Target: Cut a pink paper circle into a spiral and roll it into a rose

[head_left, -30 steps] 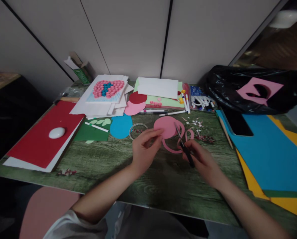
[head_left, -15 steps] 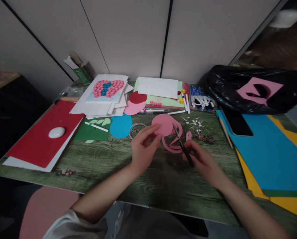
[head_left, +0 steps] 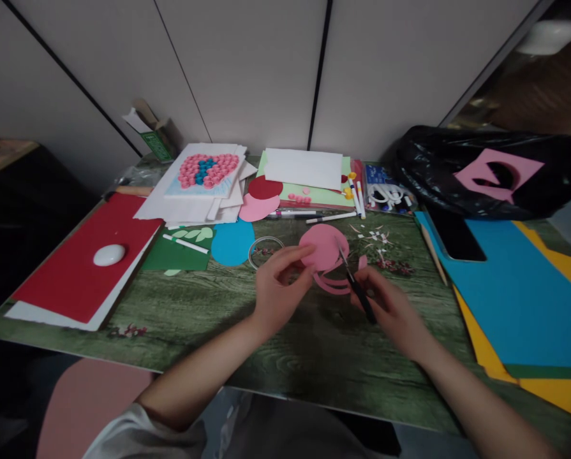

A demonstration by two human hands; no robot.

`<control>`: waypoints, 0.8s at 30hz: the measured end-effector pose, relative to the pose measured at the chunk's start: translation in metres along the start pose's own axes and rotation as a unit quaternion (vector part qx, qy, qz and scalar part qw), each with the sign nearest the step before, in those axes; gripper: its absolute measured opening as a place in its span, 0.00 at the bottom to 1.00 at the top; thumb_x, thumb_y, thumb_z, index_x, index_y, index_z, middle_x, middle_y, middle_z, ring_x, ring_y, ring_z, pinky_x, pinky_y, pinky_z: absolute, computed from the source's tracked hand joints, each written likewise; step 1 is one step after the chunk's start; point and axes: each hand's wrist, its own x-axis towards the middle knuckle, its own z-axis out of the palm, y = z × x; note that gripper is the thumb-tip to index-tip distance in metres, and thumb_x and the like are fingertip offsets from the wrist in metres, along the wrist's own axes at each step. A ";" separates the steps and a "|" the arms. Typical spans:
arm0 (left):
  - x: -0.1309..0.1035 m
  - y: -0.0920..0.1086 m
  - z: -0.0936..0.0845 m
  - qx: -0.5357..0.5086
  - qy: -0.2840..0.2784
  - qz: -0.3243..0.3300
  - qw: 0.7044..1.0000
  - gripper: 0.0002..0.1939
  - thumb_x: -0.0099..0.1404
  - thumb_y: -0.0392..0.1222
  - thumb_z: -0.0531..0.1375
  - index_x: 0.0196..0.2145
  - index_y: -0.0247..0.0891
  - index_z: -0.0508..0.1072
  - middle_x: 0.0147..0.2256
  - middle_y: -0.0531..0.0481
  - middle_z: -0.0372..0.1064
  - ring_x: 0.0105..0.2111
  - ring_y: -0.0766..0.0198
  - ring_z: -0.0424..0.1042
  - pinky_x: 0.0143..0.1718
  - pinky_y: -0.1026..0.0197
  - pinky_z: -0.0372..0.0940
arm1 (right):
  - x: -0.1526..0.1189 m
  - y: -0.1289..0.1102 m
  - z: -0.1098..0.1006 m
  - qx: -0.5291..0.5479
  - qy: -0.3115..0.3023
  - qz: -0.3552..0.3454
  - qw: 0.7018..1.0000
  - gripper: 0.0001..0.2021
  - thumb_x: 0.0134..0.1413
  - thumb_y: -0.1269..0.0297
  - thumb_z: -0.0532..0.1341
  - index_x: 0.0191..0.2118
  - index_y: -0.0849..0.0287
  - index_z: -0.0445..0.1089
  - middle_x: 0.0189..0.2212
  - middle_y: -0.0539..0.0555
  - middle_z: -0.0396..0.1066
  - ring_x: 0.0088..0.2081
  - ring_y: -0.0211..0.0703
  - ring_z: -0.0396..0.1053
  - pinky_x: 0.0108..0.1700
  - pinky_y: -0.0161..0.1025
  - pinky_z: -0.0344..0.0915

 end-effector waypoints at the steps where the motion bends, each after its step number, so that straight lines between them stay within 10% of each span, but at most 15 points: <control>1: 0.000 0.000 0.000 0.000 -0.002 0.001 1.000 0.14 0.53 0.30 0.63 0.38 0.41 0.77 0.35 0.49 0.75 0.31 0.68 0.72 0.29 0.67 0.68 | 0.000 0.000 0.000 -0.004 0.003 -0.004 1.000 0.01 0.56 0.66 0.55 0.34 0.56 0.61 0.26 0.48 0.62 0.28 0.37 0.59 0.29 0.34 0.55; 24: -0.001 -0.001 -0.002 -0.029 0.003 -0.014 0.999 0.15 0.56 0.33 0.62 0.41 0.44 0.76 0.38 0.49 0.75 0.38 0.65 0.73 0.37 0.63 0.69 | -0.001 0.001 -0.004 -0.013 -0.014 -0.013 1.000 0.03 0.57 0.70 0.53 0.33 0.55 0.59 0.26 0.47 0.60 0.29 0.37 0.58 0.31 0.36 0.54</control>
